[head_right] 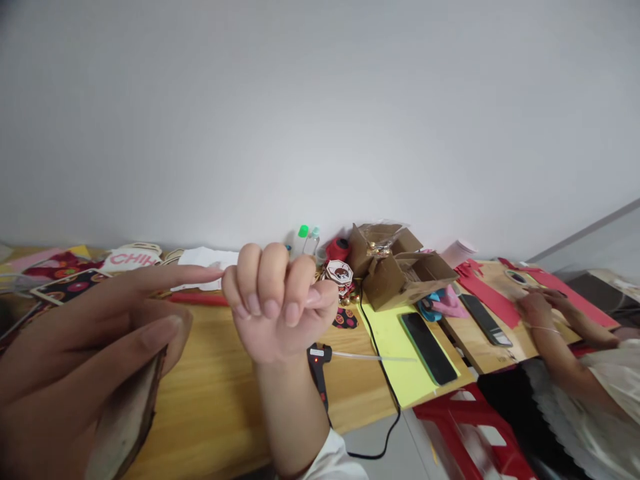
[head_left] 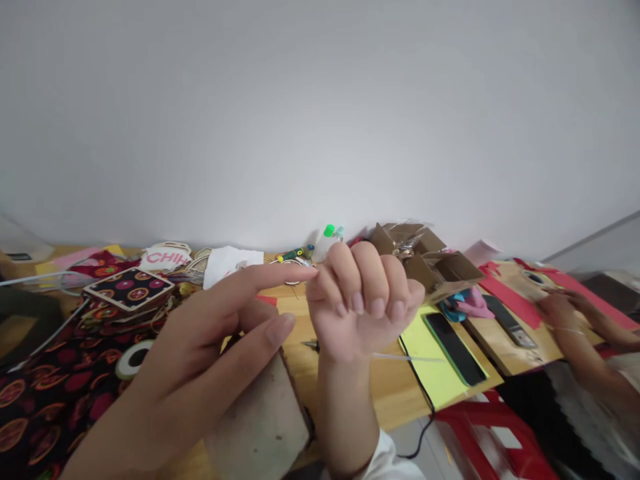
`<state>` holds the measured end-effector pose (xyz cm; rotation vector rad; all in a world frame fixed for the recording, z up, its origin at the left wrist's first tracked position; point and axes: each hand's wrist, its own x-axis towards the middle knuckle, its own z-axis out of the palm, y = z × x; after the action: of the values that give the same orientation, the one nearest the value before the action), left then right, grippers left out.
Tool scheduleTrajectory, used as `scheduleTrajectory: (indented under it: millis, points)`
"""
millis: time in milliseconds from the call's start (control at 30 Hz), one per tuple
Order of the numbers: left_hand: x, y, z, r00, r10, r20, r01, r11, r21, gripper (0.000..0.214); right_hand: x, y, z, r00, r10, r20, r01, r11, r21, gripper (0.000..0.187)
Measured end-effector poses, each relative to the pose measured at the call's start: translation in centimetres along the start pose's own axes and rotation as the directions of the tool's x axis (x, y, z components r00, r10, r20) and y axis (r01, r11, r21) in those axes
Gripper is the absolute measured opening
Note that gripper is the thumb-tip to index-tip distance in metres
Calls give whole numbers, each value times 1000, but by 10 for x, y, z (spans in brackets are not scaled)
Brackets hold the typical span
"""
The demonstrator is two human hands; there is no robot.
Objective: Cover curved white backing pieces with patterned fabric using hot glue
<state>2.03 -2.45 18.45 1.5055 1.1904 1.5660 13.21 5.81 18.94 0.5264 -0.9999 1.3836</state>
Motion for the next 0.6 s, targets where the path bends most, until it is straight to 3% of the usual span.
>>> scheduleTrajectory:
  millis: [300,433,500,567,600]
  points:
    - [1,0,4,999,28,-16,-28,999,16,25,0,-1,0,1000,-8,0,8,1000,19,33]
    - [0,0,4,1000,-2,-23,2,1000,-4,17,-2,1,0,997,27,-69,-28,999,-15,33]
    - [0,-3,3,999,45,3,-45,999,9,8,-3,5,-2,994,23,-103,-30,997,-71,34]
    - [1,-6,3,984,149,100,-156,986,67,9,-4,10,-4,992,6,-123,-24,989,-145,39]
    - [1,-8,3,967,198,159,-217,970,112,11,-4,12,-5,990,50,-134,-76,977,-197,41]
